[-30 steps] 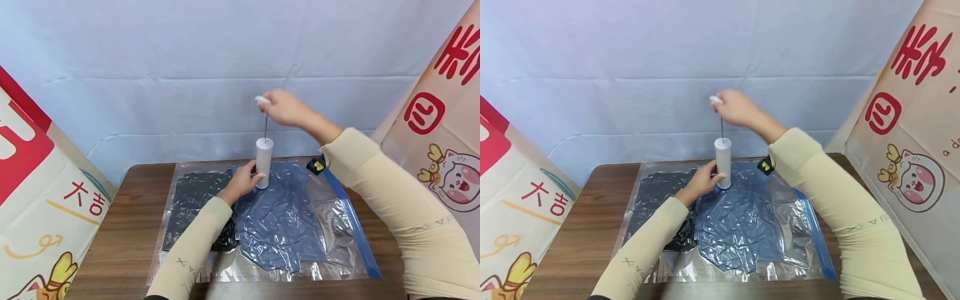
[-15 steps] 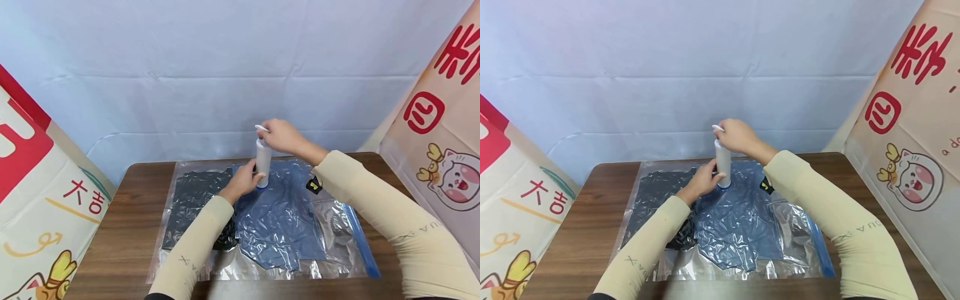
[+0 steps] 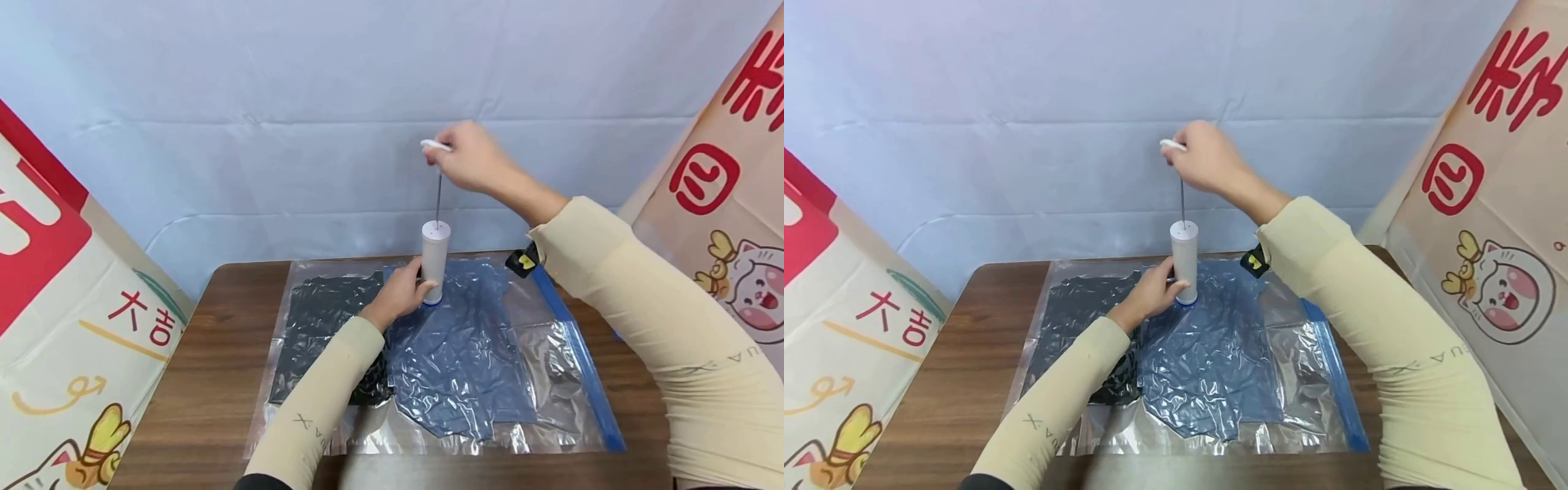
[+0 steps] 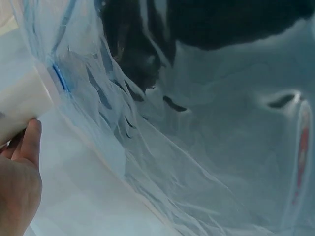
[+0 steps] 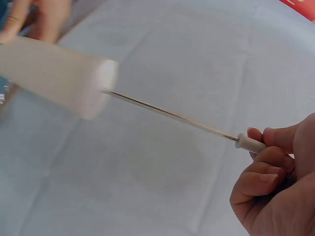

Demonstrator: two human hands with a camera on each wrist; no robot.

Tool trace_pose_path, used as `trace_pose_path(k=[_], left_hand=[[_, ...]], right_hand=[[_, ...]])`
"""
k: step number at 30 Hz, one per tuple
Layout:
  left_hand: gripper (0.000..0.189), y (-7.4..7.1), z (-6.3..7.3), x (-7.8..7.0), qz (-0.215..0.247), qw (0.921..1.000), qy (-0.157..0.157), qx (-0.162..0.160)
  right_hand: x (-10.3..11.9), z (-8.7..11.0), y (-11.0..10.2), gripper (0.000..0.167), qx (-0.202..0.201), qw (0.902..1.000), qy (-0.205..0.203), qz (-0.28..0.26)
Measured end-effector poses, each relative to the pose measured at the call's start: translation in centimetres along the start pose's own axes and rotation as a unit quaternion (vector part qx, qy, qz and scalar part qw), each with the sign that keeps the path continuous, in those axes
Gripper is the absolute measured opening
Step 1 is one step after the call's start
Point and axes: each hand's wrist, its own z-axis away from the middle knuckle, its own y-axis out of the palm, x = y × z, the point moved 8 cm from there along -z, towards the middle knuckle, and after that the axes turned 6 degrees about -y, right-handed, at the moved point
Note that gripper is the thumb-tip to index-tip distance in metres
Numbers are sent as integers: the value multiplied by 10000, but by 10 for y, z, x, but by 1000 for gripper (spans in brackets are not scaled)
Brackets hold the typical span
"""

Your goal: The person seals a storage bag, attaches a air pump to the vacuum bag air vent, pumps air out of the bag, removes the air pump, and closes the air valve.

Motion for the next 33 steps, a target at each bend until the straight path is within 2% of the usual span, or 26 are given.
trace_pose_path(k=[6, 11, 18, 22, 26, 33], left_hand=[[57, 2, -1, -1, -179, 9997, 141, 12], [57, 1, -2, 0, -251, 9996, 146, -74], [58, 5, -3, 0, -286, 9995, 111, -27], [59, 6, -3, 0, -331, 9994, -37, 14], [59, 8, -4, -1, -394, 9992, -82, 74], [58, 8, -4, 0, -245, 9997, -78, 37]], right_hand=[[12, 0, -29, 37, -365, 9992, 168, 51], [20, -1, -47, 40, -673, 9976, 100, 123], [19, 1, -56, 42, -687, 9968, 164, 362], [20, 4, -56, 45, -913, 9944, -190, 491], [19, 6, -51, 44, -1000, 9905, -521, 790], [-4, 5, -5, 40, -218, 9939, -556, 923]])
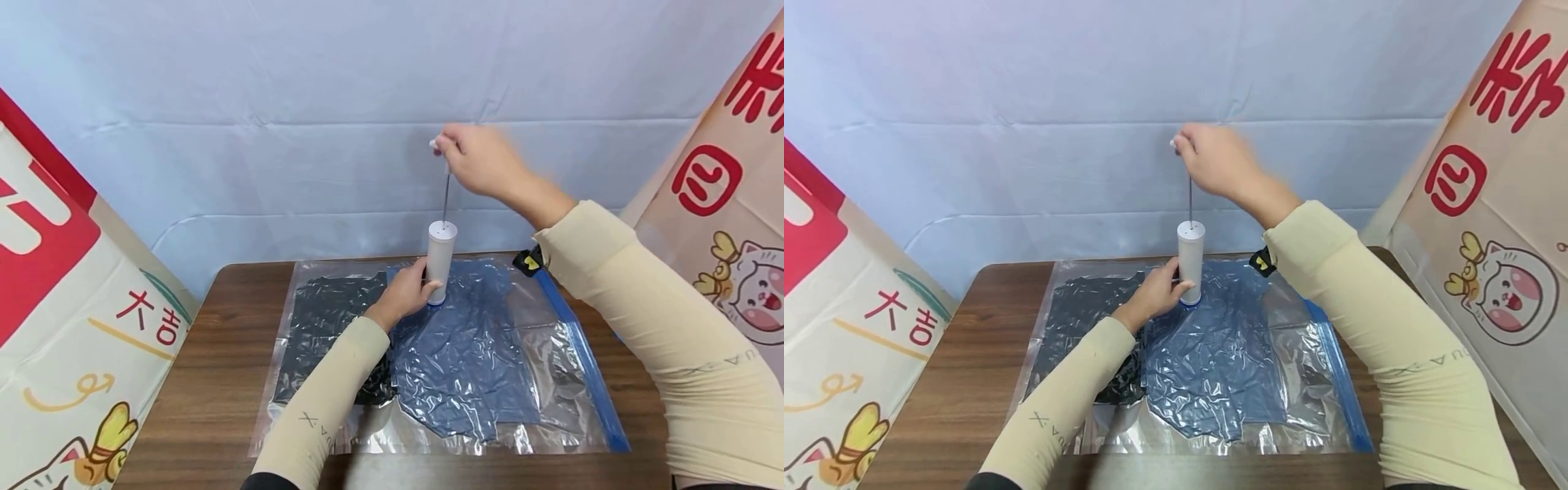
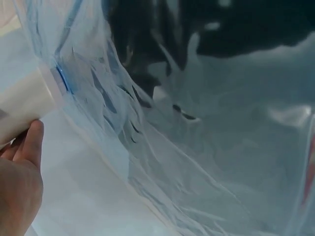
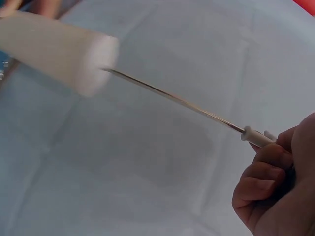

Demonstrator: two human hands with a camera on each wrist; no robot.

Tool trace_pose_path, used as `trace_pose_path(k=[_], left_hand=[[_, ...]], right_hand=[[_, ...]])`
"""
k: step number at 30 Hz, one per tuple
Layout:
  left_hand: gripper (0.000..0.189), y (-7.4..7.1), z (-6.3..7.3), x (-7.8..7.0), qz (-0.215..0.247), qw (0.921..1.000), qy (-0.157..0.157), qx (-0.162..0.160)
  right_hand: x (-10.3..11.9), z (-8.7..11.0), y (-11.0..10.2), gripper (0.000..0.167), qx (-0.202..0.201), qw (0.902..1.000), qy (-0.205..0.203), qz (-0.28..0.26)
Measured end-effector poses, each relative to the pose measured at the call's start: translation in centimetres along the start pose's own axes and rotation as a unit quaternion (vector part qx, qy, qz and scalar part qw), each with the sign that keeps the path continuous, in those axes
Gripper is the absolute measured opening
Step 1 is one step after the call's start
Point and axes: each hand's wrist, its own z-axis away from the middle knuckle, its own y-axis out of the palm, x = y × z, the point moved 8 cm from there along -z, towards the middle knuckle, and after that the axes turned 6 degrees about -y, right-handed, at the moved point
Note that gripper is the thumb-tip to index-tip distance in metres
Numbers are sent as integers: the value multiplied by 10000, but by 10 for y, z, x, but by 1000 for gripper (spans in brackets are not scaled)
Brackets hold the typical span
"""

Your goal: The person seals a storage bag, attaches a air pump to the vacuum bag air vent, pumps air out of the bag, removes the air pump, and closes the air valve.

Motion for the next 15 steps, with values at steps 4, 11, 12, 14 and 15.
trace_pose_path(k=[4, 11, 12, 14, 15], left_hand=[[58, 0, 1, 3, 135, 9999, -18, 22], [59, -4, 1, 5, 155, 9999, 12, 39], [59, -4, 1, 5, 145, 9999, 15, 40], [58, -5, 2, 6, 133, 9999, 24, 33], [58, -5, 2, 6, 133, 9999, 31, 30]], right_hand=[[-10, 7, 30, 34, 364, 9993, -53, 88], [-22, 17, 68, 30, 952, 9954, 7, 138], [-23, 19, 72, 30, 1000, 9949, 24, 131], [-24, 22, 80, 28, 1026, 9947, 12, 100], [-25, 24, 83, 28, 1029, 9947, 16, 76]])
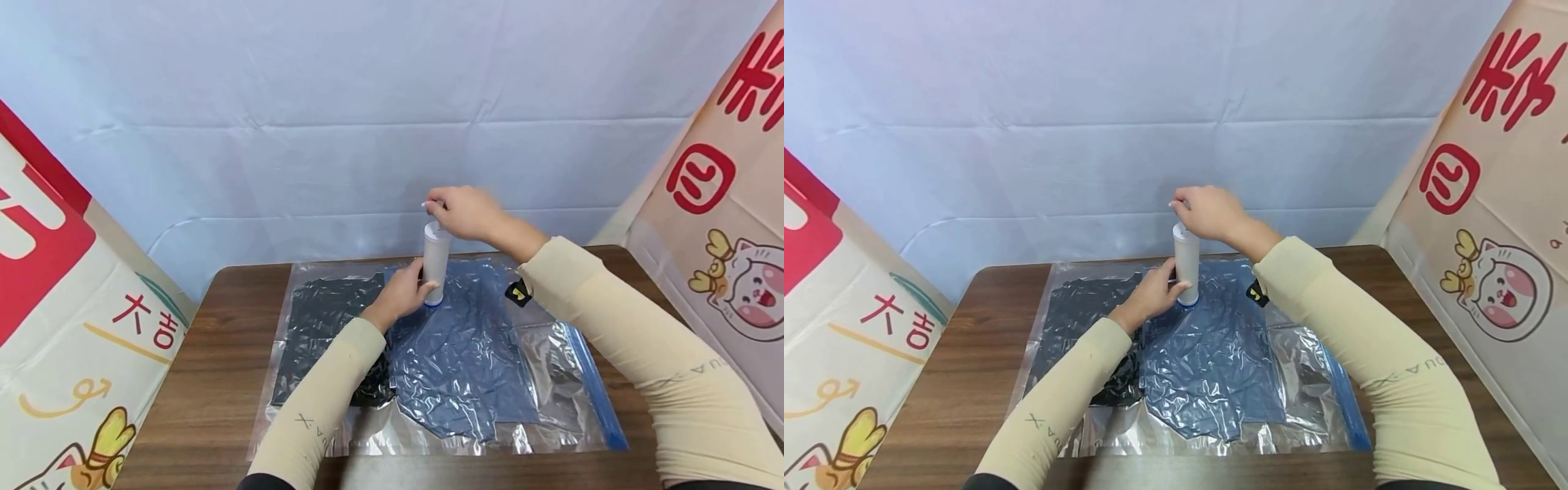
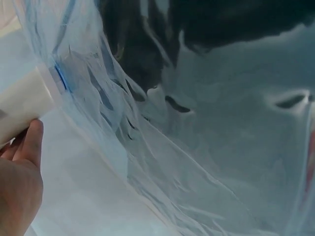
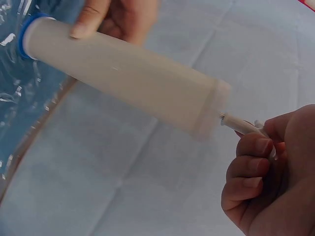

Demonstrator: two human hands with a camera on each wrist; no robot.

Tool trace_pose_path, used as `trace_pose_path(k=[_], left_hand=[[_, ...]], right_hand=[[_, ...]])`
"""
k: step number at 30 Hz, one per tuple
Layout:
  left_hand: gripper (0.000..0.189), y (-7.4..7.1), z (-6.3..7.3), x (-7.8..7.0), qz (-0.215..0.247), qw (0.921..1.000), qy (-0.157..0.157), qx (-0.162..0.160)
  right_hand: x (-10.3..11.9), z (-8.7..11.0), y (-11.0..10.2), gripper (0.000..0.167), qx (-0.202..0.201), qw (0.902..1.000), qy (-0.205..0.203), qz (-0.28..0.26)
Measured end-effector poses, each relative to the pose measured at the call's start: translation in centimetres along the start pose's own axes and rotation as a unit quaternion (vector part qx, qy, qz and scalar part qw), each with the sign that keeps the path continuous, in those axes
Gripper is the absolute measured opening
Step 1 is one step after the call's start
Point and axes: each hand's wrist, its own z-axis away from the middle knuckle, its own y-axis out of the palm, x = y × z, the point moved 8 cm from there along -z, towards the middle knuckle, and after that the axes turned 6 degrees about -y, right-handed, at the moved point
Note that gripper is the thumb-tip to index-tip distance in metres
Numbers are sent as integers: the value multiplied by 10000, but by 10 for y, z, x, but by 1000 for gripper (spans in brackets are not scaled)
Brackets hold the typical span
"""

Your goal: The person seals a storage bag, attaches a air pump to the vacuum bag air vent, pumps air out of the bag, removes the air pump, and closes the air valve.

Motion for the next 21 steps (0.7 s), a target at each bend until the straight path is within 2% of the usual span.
trace_pose_path(k=[12, 21], left_hand=[[58, -1, 0, -3, 86, 9998, 171, -60], [58, 0, 0, 0, 219, 9997, -20, 49]], right_hand=[[-4, 7, 7, 27, -415, 9987, -93, -276], [-6, 10, 14, 28, -692, 9959, -78, -569]])
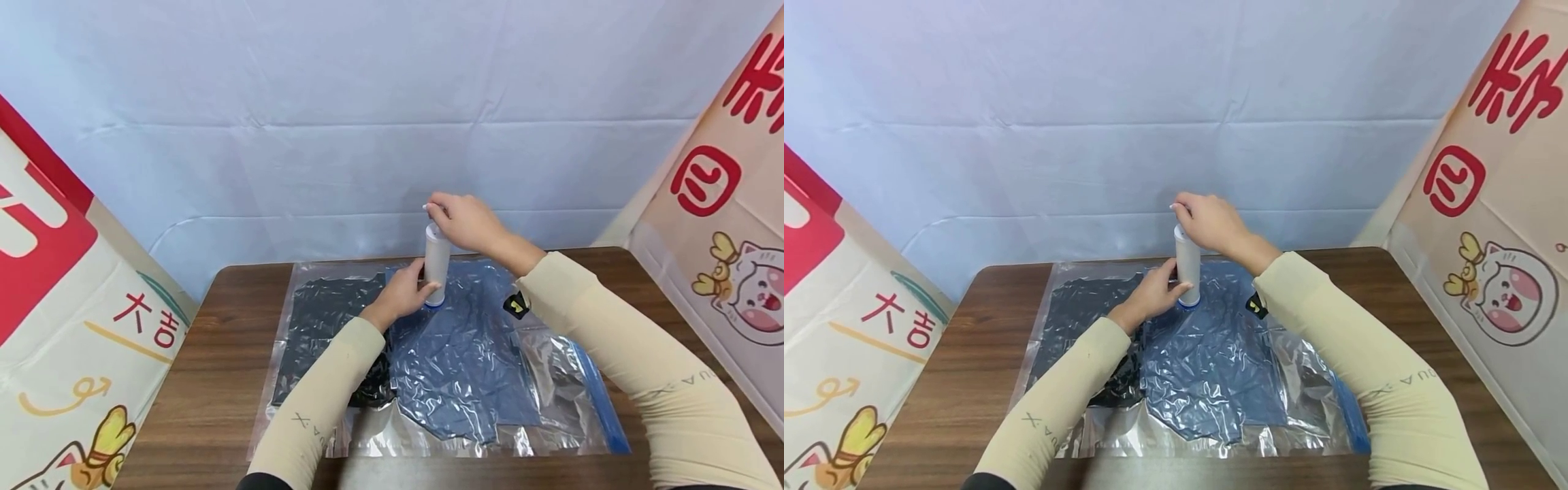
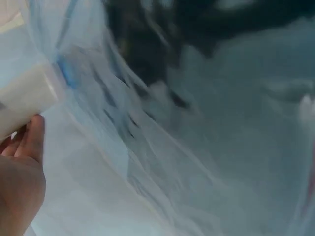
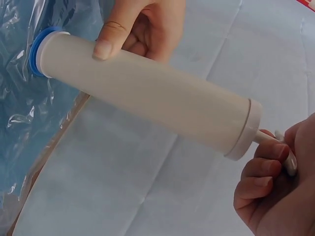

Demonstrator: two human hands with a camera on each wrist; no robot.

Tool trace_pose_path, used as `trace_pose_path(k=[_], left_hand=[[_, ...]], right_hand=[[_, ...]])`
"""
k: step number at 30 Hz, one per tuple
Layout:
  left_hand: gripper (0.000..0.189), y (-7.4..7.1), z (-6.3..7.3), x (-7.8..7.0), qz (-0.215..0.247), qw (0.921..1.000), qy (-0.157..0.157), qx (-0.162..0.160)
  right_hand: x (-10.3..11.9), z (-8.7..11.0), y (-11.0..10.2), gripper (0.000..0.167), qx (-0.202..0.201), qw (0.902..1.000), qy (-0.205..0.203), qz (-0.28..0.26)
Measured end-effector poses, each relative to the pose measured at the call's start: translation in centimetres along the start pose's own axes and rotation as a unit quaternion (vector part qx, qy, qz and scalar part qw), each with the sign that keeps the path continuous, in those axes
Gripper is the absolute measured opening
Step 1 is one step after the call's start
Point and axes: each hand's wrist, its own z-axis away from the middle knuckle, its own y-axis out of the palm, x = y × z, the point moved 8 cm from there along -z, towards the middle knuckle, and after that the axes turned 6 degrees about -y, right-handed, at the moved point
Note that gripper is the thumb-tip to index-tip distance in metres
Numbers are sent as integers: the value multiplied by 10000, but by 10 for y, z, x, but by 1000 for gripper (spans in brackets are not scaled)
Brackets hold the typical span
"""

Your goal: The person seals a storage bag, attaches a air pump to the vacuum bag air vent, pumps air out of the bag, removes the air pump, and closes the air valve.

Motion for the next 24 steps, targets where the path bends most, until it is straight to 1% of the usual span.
trace_pose_path(k=[4, 9, 12, 14, 17, 19, 22, 24], left_hand=[[57, 0, -1, -1, -12, 10000, -14, 63], [57, -1, -1, -2, 105, 9997, 83, 187], [61, -3, -1, 1, 128, 9995, 124, 243], [66, -4, -2, 6, 68, 9996, 61, 276], [73, -4, -3, 16, -258, 9991, -187, 294], [75, -3, -3, 23, -672, 9967, -309, 320], [80, 2, -3, 32, -1324, 9890, -416, 506], [84, 8, -1, 38, -1609, 9832, -469, 724]], right_hand=[[-2, 0, 0, 28, -142, 9999, -7, -50], [-2, 3, 1, 31, -342, 9992, -175, -88], [-4, 4, 1, 31, -494, 9985, -201, -126], [-6, 5, 0, 31, -576, 9980, -192, -151], [-9, 5, -1, 33, -686, 9974, -128, -189], [-11, 6, -1, 34, -731, 9971, -131, -163], [-15, 9, 1, 34, -779, 9968, -136, -118], [-18, 12, 5, 36, -775, 9969, -125, -109]])
